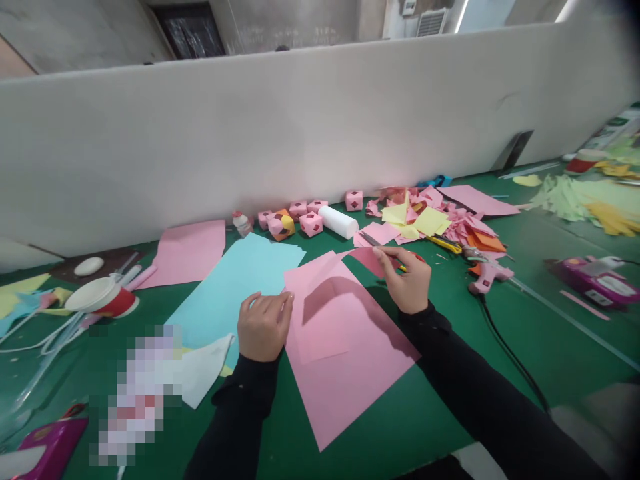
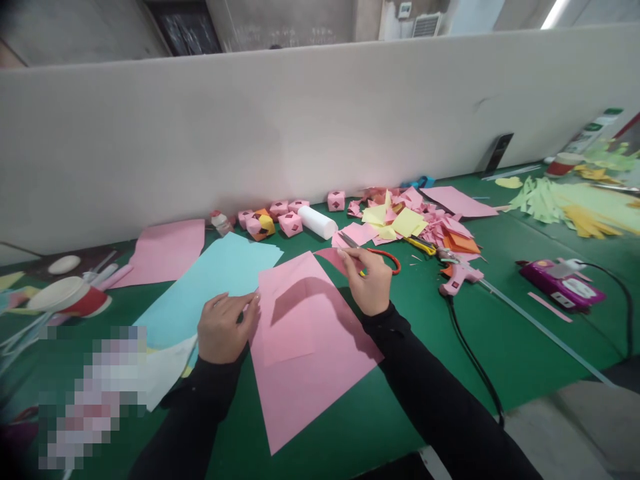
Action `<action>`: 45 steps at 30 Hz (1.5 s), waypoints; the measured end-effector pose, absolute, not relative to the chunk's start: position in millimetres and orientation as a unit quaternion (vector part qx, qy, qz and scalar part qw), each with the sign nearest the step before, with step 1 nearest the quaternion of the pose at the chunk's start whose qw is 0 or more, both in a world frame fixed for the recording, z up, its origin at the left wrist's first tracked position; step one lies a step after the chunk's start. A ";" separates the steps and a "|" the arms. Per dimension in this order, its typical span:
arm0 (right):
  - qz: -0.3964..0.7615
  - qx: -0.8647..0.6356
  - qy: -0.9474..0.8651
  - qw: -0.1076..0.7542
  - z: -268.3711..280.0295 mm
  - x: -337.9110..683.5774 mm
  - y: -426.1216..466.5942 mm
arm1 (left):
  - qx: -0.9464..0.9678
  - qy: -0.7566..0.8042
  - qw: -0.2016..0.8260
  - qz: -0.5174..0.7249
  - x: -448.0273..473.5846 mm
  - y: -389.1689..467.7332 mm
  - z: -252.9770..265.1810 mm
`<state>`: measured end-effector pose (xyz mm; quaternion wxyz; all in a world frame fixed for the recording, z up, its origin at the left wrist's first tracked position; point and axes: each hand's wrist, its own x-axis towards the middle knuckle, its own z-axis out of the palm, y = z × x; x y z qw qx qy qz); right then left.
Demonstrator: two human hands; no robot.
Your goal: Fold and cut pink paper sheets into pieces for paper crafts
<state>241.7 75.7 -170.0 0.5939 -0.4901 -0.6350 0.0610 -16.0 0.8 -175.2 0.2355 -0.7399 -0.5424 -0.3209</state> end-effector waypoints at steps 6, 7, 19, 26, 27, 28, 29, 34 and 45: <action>0.216 -0.472 -0.652 0.553 -168.4 227.4 64.7 | -0.768 -0.527 0.176 -0.319 -16.0 2.7 -183.2; 0.233 -0.466 -0.656 0.547 -168.5 224.9 62.7 | -0.770 -0.527 0.167 -0.318 -16.2 2.8 -183.6; 0.430 -0.413 -0.683 0.422 -182.2 204.5 51.0 | -0.782 -0.508 0.136 -0.336 -11.2 2.1 -183.0; 0.436 -0.414 -0.699 0.388 -184.6 199.4 48.4 | -0.764 -0.516 0.118 -0.369 -3.0 -0.2 -177.5; 0.426 -0.414 -0.709 0.381 -185.2 198.6 47.7 | -0.765 -0.515 0.115 -0.368 -2.6 -0.5 -177.3; 0.413 -0.413 -0.719 0.375 -185.8 197.8 46.9 | -0.767 -0.516 0.111 -0.365 -2.4 -0.7 -177.4; 0.401 -0.412 -0.730 0.369 -186.4 197.2 46.1 | -0.768 -0.519 0.105 -0.360 -2.2 -0.9 -177.7; 0.353 -0.403 -0.771 0.344 -186.9 195.8 42.2 | -0.759 -0.536 0.074 -0.363 -1.7 -0.7 -180.5; 0.384 -0.385 -0.784 0.301 -185.9 191.8 35.4 | -0.759 -0.542 -0.003 -0.361 3.6 -2.6 -178.2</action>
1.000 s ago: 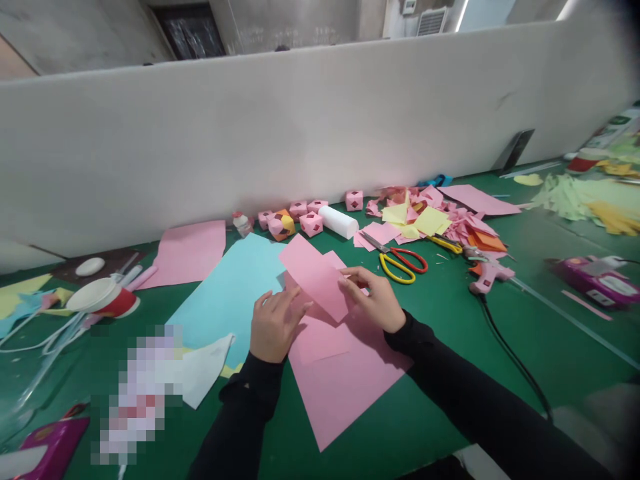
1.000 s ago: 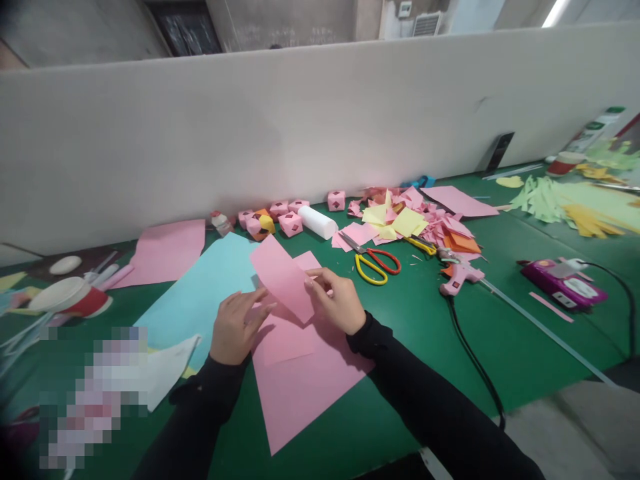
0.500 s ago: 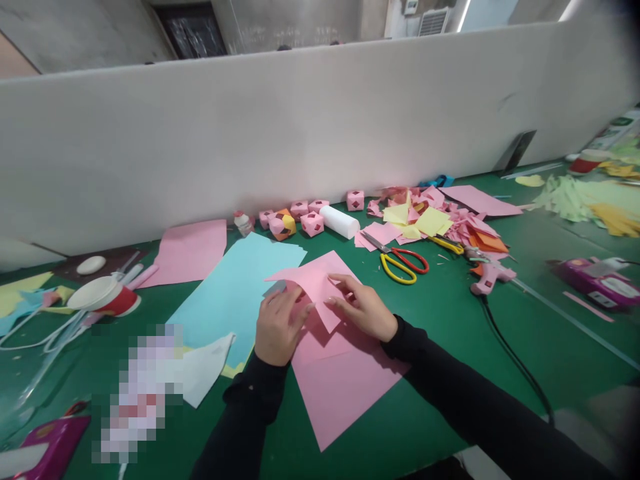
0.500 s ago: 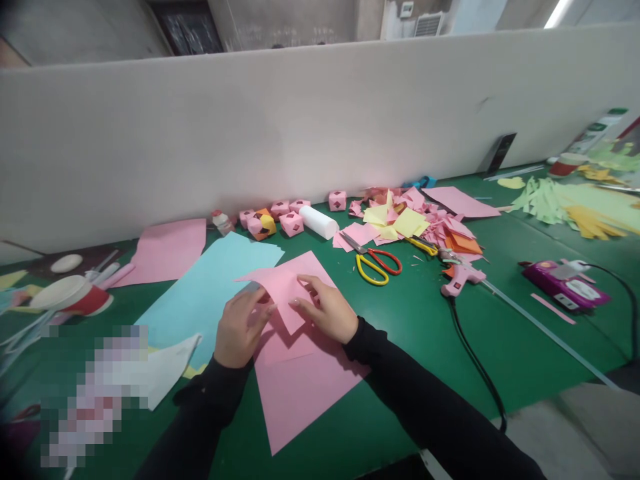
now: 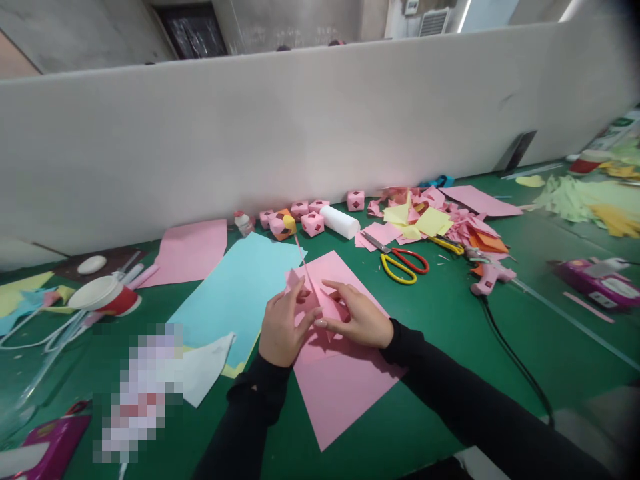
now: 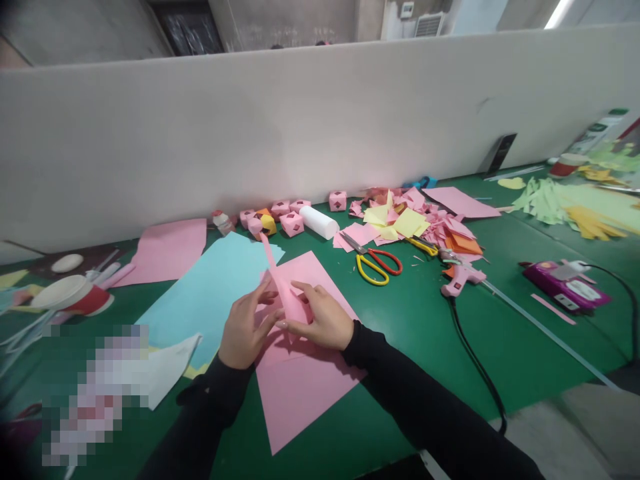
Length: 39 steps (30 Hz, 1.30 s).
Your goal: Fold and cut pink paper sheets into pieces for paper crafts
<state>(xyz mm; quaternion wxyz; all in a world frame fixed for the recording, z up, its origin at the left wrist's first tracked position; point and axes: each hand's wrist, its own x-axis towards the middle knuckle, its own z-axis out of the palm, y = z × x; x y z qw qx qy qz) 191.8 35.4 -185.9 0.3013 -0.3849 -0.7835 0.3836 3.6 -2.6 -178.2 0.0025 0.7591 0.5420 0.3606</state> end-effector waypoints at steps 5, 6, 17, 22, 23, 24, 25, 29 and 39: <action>0.407 -0.383 -0.765 0.320 -183.8 191.1 34.3 | 0.747 0.553 0.021 0.369 3.5 -3.2 -179.1; 0.409 -0.384 -0.764 0.320 -183.3 190.8 34.2 | 0.743 0.555 0.027 0.372 3.4 -3.2 -179.3; 0.418 -0.376 -0.764 0.317 -183.6 190.7 35.1 | 0.726 0.566 0.077 0.383 6.5 -4.5 -174.9; 0.385 -0.370 -0.779 0.328 -185.7 190.2 35.7 | 0.695 0.574 0.148 0.408 9.4 -6.2 -171.3; 0.374 -0.372 -0.783 0.330 -186.0 190.1 35.9 | 0.681 0.582 0.165 0.413 9.7 -6.6 -171.1; 0.364 -0.373 -0.786 0.332 -186.2 190.1 36.2 | 0.665 0.589 0.188 0.419 9.9 -6.8 -171.1; 0.357 -0.374 -0.789 0.332 -186.3 190.2 36.6 | 0.647 0.594 0.216 0.426 10.1 -6.9 -171.1; 0.363 -0.381 -0.788 0.321 -184.9 190.9 37.6 | 0.560 0.582 0.350 0.475 10.0 -4.4 -171.4; 0.435 -0.333 -0.786 0.285 -173.7 193.9 34.7 | 0.347 0.503 0.582 0.537 9.8 1.5 -164.6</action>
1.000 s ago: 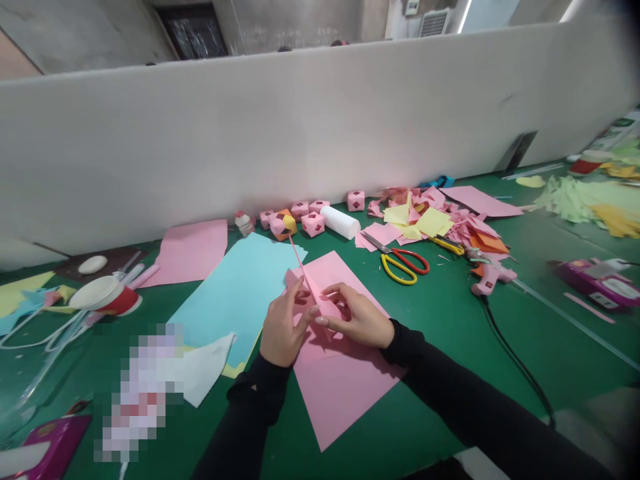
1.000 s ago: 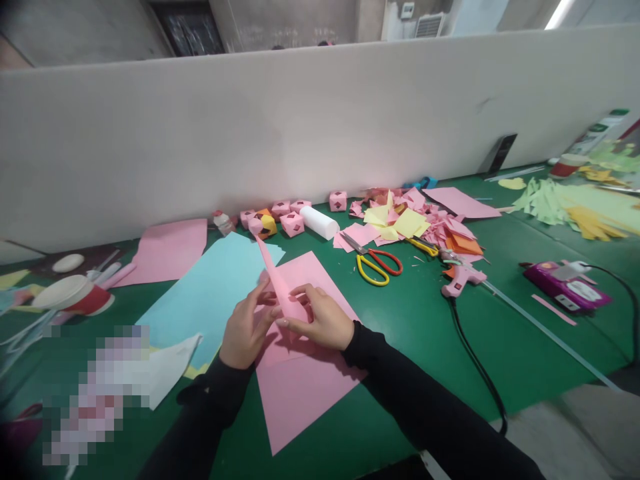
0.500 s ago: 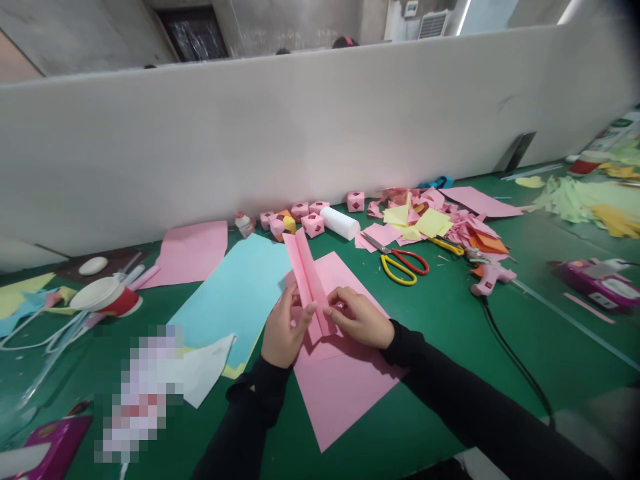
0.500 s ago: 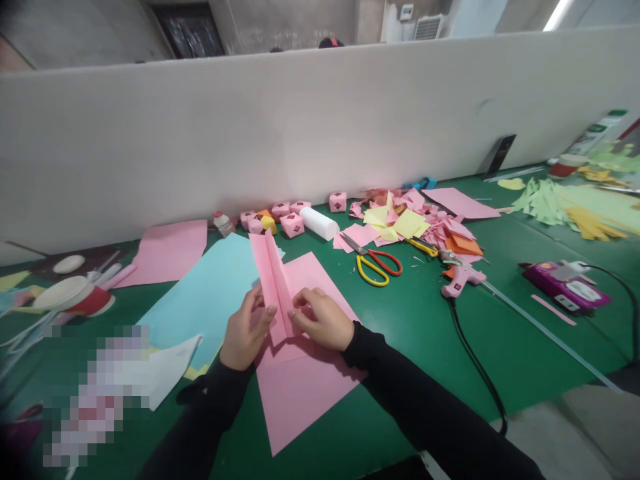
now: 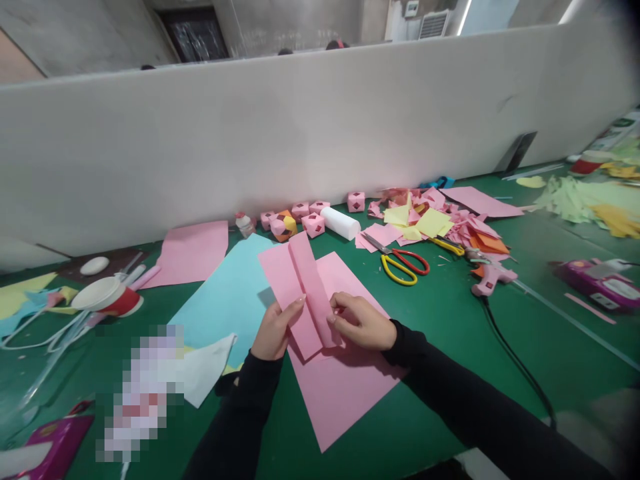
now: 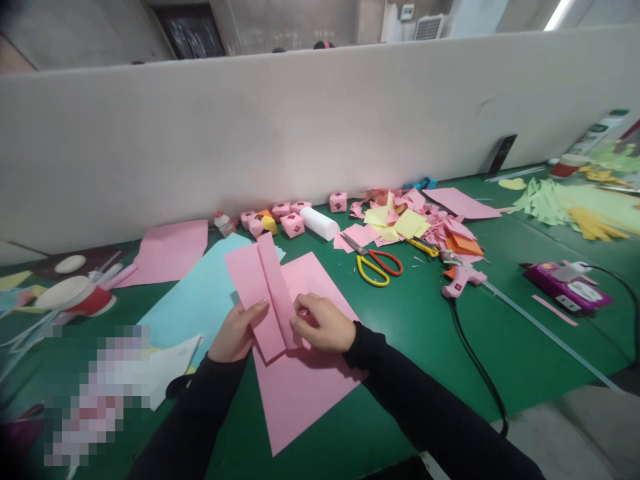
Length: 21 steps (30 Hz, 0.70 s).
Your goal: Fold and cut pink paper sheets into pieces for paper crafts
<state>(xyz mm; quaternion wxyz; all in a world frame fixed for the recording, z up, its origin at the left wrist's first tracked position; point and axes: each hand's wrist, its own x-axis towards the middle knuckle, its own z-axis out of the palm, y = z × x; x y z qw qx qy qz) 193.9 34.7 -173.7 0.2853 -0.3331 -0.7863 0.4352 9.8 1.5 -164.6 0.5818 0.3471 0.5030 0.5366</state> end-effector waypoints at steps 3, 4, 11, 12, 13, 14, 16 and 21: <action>0.452 -0.311 -0.786 0.285 -170.5 196.0 34.7 | 0.323 0.479 0.599 0.554 10.2 0.3 -162.5; 0.458 -0.306 -0.784 0.286 -169.8 196.8 34.9 | 0.318 0.476 0.603 0.556 9.8 0.1 -162.5; 0.481 -0.307 -0.753 0.326 -168.7 203.4 39.5 | 0.297 0.463 0.588 0.593 5.8 1.3 -166.9; 0.476 -0.314 -0.750 0.336 -169.2 204.4 40.8 | 0.292 0.462 0.587 0.598 5.6 1.6 -167.1; 0.467 -0.325 -0.745 0.347 -169.9 205.2 42.2 | 0.287 0.462 0.585 0.602 5.5 1.9 -167.2; 0.454 -0.342 -0.740 0.359 -171.0 205.8 43.6 | 0.282 0.464 0.583 0.605 5.3 2.2 -167.4; 0.425 -0.383 -0.726 0.381 -173.6 206.4 46.3 | 0.267 0.479 0.574 0.607 4.7 2.4 -168.0; 0.395 -0.450 -0.687 0.412 -178.4 204.6 49.0 | 0.240 0.502 0.565 0.610 3.5 2.0 -169.5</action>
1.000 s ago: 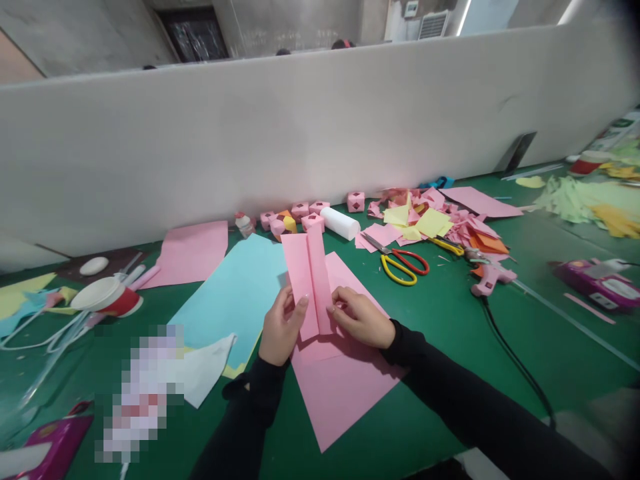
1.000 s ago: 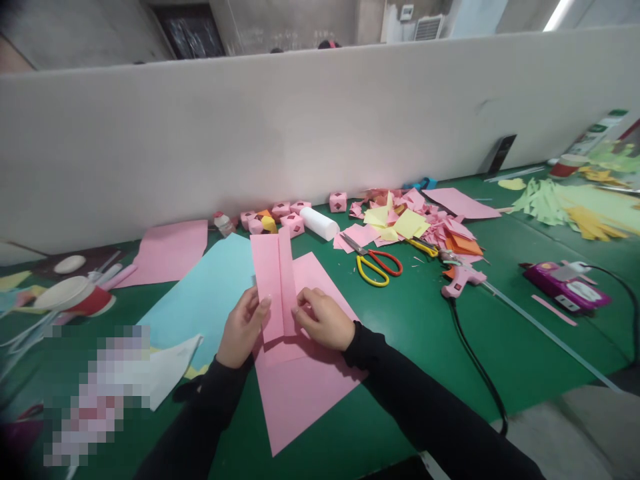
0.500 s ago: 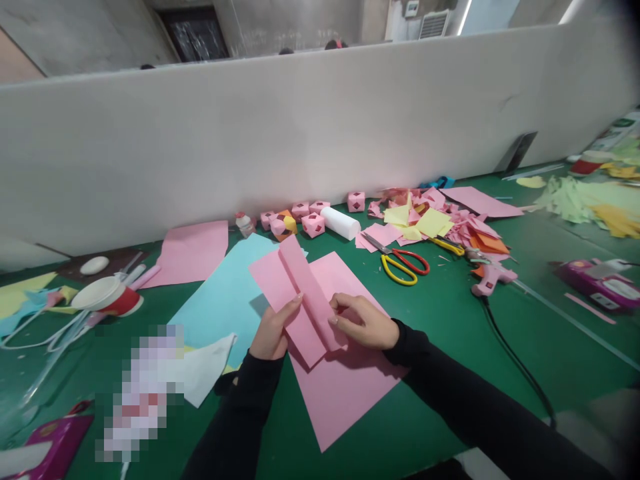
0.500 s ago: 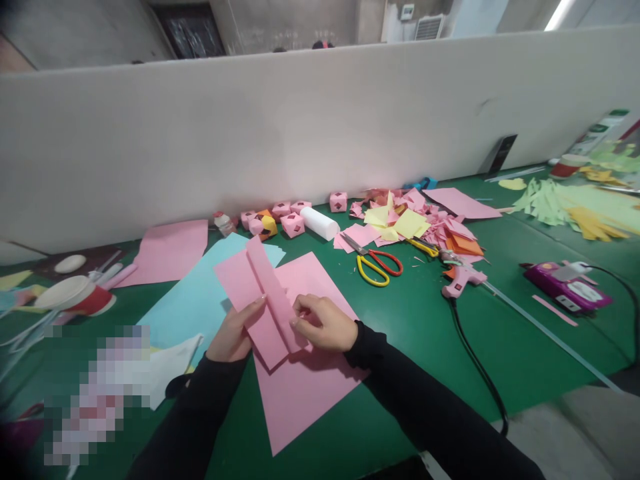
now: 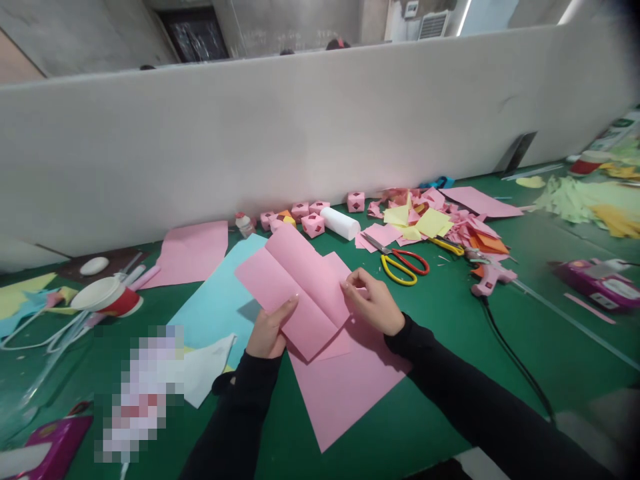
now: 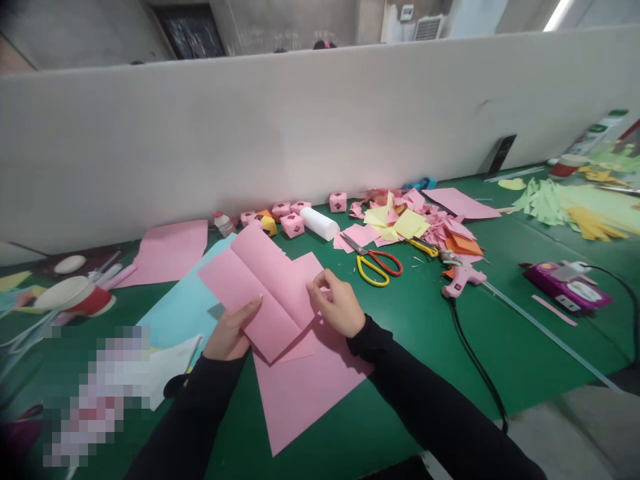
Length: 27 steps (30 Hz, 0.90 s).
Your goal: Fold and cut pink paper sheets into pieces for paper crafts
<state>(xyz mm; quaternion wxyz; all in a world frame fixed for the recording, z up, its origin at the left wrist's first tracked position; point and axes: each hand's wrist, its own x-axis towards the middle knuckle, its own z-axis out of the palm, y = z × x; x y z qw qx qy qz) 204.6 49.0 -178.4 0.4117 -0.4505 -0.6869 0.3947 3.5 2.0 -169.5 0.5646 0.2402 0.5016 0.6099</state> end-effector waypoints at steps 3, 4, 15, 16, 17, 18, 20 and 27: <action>0.394 -0.469 -0.668 0.424 -179.0 202.5 47.8 | 0.229 0.497 0.571 0.612 4.7 2.1 -168.4; 0.395 -0.475 -0.663 0.423 -179.6 201.7 47.4 | 0.226 0.497 0.575 0.609 5.3 2.3 -167.8; 0.140 -0.435 -0.788 0.414 -187.1 191.5 37.3 | 0.270 0.467 0.588 0.603 16.2 -0.8 -164.1; 0.135 -0.435 -0.792 0.408 -186.4 190.5 35.7 | 0.274 0.463 0.594 0.598 17.6 -1.8 -164.0; 0.137 -0.435 -0.795 0.400 -185.8 189.6 34.3 | 0.277 0.456 0.604 0.592 19.0 -2.8 -163.7; 0.147 -0.436 -0.798 0.390 -185.2 188.8 33.2 | 0.279 0.449 0.615 0.585 20.4 -3.8 -163.2; 0.179 -0.439 -0.800 0.368 -184.1 188.1 32.1 | 0.281 0.438 0.633 0.573 22.8 -5.9 -161.7; 0.271 -0.429 -0.787 0.351 -177.6 189.3 33.1 | 0.281 0.428 0.646 0.567 23.6 -11.0 -160.2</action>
